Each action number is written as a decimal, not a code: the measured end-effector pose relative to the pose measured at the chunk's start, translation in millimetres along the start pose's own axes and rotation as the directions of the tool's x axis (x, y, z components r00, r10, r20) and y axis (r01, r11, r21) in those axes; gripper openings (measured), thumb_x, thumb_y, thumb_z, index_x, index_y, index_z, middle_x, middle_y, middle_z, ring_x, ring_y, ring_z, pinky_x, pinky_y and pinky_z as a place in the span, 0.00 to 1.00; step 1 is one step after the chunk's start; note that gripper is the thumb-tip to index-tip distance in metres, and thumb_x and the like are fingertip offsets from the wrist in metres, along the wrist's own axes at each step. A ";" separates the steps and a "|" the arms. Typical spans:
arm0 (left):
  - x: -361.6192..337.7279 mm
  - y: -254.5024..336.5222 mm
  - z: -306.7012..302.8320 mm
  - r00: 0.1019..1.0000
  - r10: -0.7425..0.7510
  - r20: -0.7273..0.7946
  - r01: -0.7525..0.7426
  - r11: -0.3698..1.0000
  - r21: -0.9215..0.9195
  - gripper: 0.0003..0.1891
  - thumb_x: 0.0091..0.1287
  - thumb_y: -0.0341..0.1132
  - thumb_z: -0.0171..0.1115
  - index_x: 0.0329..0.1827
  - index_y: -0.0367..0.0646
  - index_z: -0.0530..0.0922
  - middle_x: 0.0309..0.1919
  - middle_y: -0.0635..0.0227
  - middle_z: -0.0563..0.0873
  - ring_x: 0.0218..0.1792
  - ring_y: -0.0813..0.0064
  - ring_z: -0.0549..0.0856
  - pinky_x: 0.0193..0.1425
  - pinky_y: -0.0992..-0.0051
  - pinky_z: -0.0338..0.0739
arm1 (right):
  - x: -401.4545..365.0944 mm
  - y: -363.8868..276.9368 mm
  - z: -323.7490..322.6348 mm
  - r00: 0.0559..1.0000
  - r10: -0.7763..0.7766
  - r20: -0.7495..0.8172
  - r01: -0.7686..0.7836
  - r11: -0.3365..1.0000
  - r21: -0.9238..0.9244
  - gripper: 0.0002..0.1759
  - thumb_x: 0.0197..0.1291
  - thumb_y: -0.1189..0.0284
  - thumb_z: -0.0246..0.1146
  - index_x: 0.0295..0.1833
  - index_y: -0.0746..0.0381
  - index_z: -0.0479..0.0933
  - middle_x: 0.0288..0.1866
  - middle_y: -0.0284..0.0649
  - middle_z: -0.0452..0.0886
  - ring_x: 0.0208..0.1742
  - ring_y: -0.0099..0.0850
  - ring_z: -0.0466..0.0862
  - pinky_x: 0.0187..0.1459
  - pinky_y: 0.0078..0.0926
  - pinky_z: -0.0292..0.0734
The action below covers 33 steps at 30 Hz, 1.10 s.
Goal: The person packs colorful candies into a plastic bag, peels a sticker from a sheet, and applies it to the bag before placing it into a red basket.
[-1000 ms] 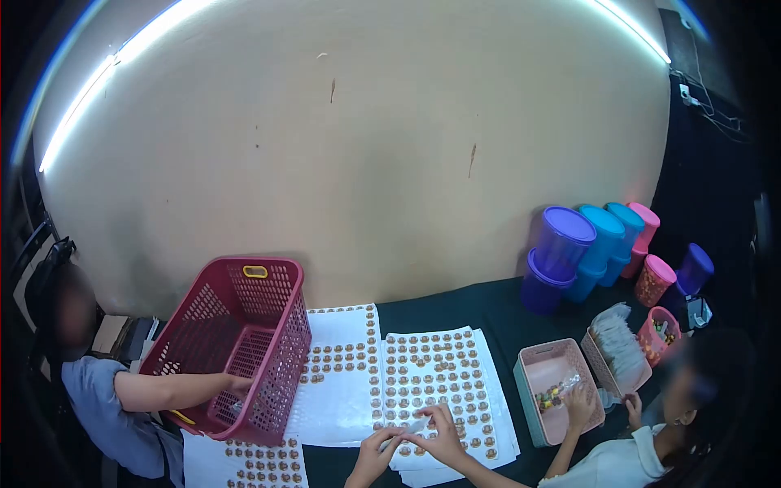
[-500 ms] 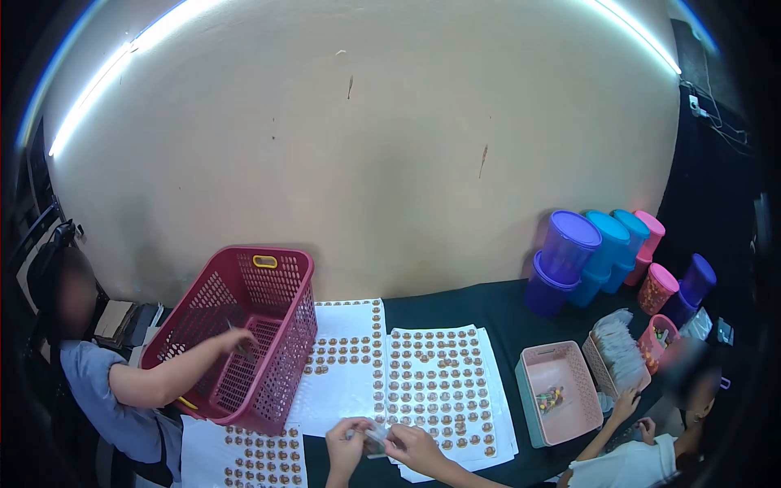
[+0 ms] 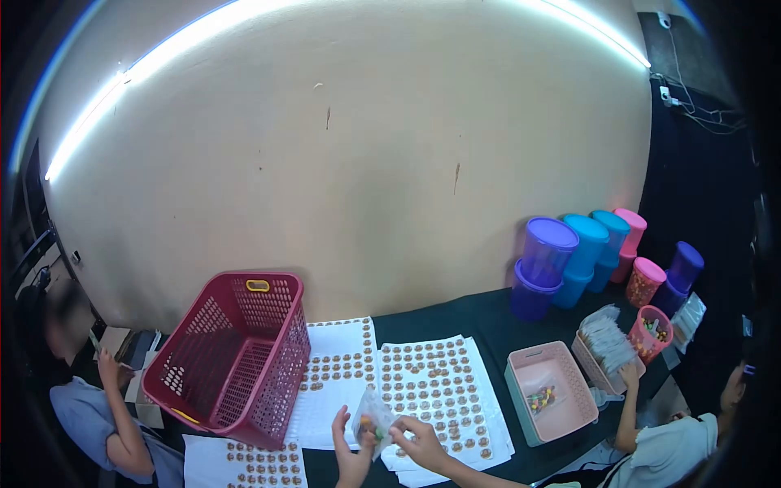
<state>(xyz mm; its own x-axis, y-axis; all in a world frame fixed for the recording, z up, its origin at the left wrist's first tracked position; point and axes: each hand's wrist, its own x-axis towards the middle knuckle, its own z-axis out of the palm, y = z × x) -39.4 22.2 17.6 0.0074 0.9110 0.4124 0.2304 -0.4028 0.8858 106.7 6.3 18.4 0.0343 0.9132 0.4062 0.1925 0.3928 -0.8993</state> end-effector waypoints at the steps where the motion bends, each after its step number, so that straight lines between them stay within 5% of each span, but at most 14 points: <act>1: -6.0 16.8 5.9 0.997 -0.022 0.079 0.025 0.999 -0.040 0.43 0.51 0.42 0.66 0.65 0.36 0.52 0.62 0.55 0.59 0.63 0.61 0.60 0.67 0.64 0.50 | 6.1 -11.0 -5.0 0.996 0.083 -0.014 -0.081 0.993 0.080 0.09 0.59 0.71 0.56 0.33 0.67 0.73 0.27 0.36 0.76 0.29 0.21 0.76 0.31 0.18 0.70; 5: -22.7 -7.0 36.1 0.980 0.137 0.143 -0.163 0.967 0.194 0.38 0.52 0.36 0.65 0.63 0.34 0.55 0.58 0.54 0.64 0.59 0.64 0.67 0.62 0.65 0.61 | 18.7 -30.4 -8.0 0.970 0.240 0.029 -0.229 0.873 0.430 0.07 0.60 0.74 0.54 0.37 0.68 0.71 0.29 0.37 0.76 0.31 0.21 0.77 0.34 0.17 0.72; 8: -30.9 -56.6 46.7 0.996 0.055 0.072 -0.055 0.998 0.000 0.29 0.60 0.37 0.59 0.63 0.47 0.58 0.55 0.61 0.68 0.55 0.67 0.70 0.57 0.74 0.64 | 15.1 -48.9 -3.9 0.952 0.275 0.135 -0.305 0.816 0.490 0.08 0.61 0.74 0.54 0.38 0.69 0.70 0.31 0.39 0.76 0.33 0.22 0.77 0.35 0.17 0.73; 10: -16.1 -46.1 38.2 0.960 -0.230 0.158 0.273 0.894 -0.355 0.27 0.55 0.30 0.61 0.57 0.32 0.64 0.48 0.59 0.75 0.47 0.70 0.76 0.49 0.73 0.72 | 13.4 -47.7 -3.4 0.966 0.202 0.159 -0.254 0.845 0.470 0.09 0.61 0.72 0.54 0.40 0.68 0.72 0.31 0.35 0.76 0.34 0.19 0.76 0.40 0.17 0.71; 12: 1.0 -52.3 35.4 0.982 -0.187 0.020 0.185 0.941 -0.284 0.13 0.59 0.26 0.54 0.47 0.32 0.73 0.34 0.65 0.80 0.36 0.80 0.78 0.38 0.80 0.74 | 18.2 -43.2 -11.8 0.947 0.205 0.248 -0.298 0.849 0.436 0.09 0.62 0.73 0.54 0.42 0.68 0.71 0.35 0.37 0.75 0.38 0.22 0.76 0.40 0.18 0.71; 13: 17.3 -50.5 23.6 0.993 -0.113 0.033 0.116 0.984 -0.137 0.17 0.59 0.27 0.58 0.51 0.31 0.72 0.41 0.61 0.80 0.32 0.74 0.81 0.36 0.77 0.76 | 23.9 -42.8 -17.3 0.940 0.202 0.276 -0.308 0.851 0.426 0.09 0.61 0.73 0.55 0.44 0.67 0.71 0.36 0.37 0.76 0.38 0.22 0.77 0.41 0.18 0.71; 15: 44.0 -50.8 9.0 0.937 -0.338 -0.087 0.264 0.849 -0.457 0.16 0.66 0.39 0.52 0.47 0.34 0.73 0.32 0.65 0.80 0.25 0.79 0.79 0.32 0.76 0.77 | 30.1 -26.8 -29.2 0.958 0.236 0.161 -0.280 0.890 0.359 0.10 0.60 0.73 0.56 0.45 0.66 0.71 0.36 0.37 0.76 0.37 0.22 0.77 0.41 0.19 0.72; 17: 73.4 -77.1 -35.8 0.934 -0.301 -0.190 0.194 0.878 -0.439 0.20 0.67 0.47 0.48 0.48 0.37 0.73 0.32 0.66 0.79 0.25 0.82 0.78 0.30 0.79 0.77 | 30.4 -9.8 -49.3 0.962 0.272 0.010 -0.263 0.920 0.290 0.10 0.59 0.74 0.57 0.45 0.66 0.71 0.36 0.38 0.77 0.37 0.22 0.78 0.40 0.18 0.73; 20: 108.7 -69.1 -99.7 0.915 -0.251 -0.316 0.089 0.889 -0.448 0.34 0.66 0.62 0.30 0.62 0.42 0.61 0.42 0.61 0.80 0.34 0.77 0.78 0.45 0.75 0.73 | 18.3 29.2 -86.0 0.933 0.260 -0.248 -0.227 0.962 0.155 0.09 0.58 0.76 0.56 0.44 0.66 0.71 0.34 0.37 0.77 0.36 0.22 0.78 0.38 0.18 0.74; 24: 114.7 -55.7 -124.0 0.899 -0.281 -0.335 0.159 0.924 -0.348 0.40 0.60 0.69 0.25 0.68 0.50 0.53 0.49 0.62 0.78 0.38 0.77 0.77 0.53 0.75 0.66 | -30.7 88.9 -146.4 0.828 0.248 -0.502 -0.304 0.952 -0.033 0.09 0.56 0.76 0.58 0.42 0.67 0.71 0.30 0.35 0.77 0.30 0.21 0.77 0.32 0.17 0.73; 28: 90.2 -160.1 -106.1 0.946 -0.290 -0.147 0.259 0.945 -0.199 0.30 0.68 0.54 0.39 0.67 0.46 0.52 0.47 0.58 0.77 0.39 0.74 0.78 0.52 0.76 0.69 | -84.7 122.5 -200.6 0.652 0.217 -0.727 -0.567 0.776 -0.276 0.11 0.50 0.76 0.61 0.41 0.66 0.71 0.31 0.39 0.76 0.29 0.25 0.76 0.31 0.22 0.73; 30: 46.3 -151.8 -57.2 0.911 -0.380 0.160 0.412 0.860 -0.301 0.27 0.67 0.42 0.47 0.66 0.42 0.51 0.48 0.56 0.76 0.41 0.70 0.78 0.50 0.74 0.71 | -105.2 144.7 -227.2 0.591 0.112 -0.799 -0.629 0.684 -0.369 0.15 0.47 0.74 0.64 0.41 0.65 0.70 0.38 0.45 0.72 0.36 0.35 0.74 0.38 0.29 0.70; 31: 22.9 -157.7 -34.3 0.917 -0.307 0.255 0.301 0.952 0.064 0.28 0.66 0.37 0.49 0.66 0.39 0.50 0.48 0.56 0.76 0.46 0.66 0.76 0.51 0.72 0.71 | -110.9 150.7 -238.9 0.520 0.206 -0.829 -0.687 0.678 -0.263 0.19 0.45 0.73 0.65 0.45 0.64 0.69 0.40 0.47 0.69 0.40 0.37 0.72 0.41 0.30 0.69; 33: -17.6 -146.7 -1.1 0.815 -0.378 0.440 0.216 0.902 0.374 0.35 0.61 0.40 0.55 0.67 0.36 0.48 0.56 0.51 0.70 0.57 0.57 0.71 0.60 0.70 0.63 | -115.6 162.2 -250.1 0.477 0.202 -0.856 -0.735 0.625 -0.262 0.21 0.45 0.73 0.65 0.46 0.64 0.68 0.41 0.48 0.69 0.41 0.39 0.72 0.42 0.31 0.69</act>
<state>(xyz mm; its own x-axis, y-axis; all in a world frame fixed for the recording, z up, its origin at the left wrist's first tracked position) -74.4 65.1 -119.3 0.3469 0.9334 -0.0921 0.5738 -0.1335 0.8080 379.2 -62.7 -133.8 0.8943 0.4213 0.1506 0.3519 -0.4547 -0.8182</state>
